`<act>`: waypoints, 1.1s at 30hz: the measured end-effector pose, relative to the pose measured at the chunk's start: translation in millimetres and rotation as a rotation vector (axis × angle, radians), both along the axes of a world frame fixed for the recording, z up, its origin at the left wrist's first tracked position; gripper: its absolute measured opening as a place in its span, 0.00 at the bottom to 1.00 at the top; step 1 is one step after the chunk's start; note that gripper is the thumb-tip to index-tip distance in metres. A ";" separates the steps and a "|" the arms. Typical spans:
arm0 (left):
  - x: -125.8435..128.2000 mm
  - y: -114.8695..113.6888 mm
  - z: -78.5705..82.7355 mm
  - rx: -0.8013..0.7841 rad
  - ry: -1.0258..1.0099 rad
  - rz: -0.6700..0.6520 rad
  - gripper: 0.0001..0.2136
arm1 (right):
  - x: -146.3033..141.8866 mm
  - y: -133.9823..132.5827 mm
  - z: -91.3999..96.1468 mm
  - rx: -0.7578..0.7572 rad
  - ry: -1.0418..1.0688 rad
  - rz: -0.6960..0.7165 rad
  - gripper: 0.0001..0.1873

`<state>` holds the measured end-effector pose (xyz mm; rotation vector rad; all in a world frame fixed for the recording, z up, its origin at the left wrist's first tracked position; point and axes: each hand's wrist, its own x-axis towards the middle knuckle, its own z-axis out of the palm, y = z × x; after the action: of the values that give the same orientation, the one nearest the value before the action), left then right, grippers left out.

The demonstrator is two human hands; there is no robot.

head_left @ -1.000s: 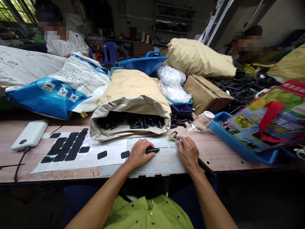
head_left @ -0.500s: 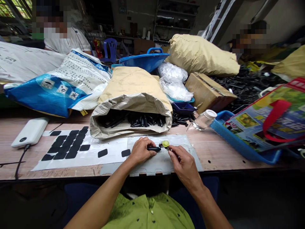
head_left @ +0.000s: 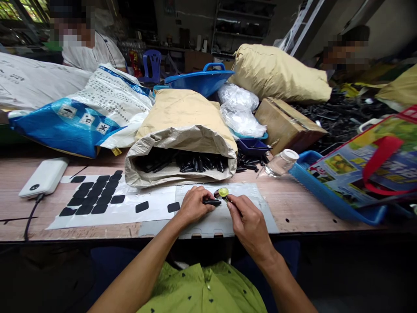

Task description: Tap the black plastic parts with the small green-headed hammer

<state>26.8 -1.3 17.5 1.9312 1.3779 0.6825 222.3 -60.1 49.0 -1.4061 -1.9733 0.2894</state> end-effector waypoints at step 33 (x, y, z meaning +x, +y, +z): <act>-1.4 -9.1 -0.6 0.085 0.015 -0.011 0.08 | 58.1 36.8 -53.5 0.184 -0.356 -0.366 0.13</act>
<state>25.4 -10.4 16.9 2.0119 1.3665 0.7336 280.4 -23.3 -4.5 -1.7465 -1.9009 -0.3217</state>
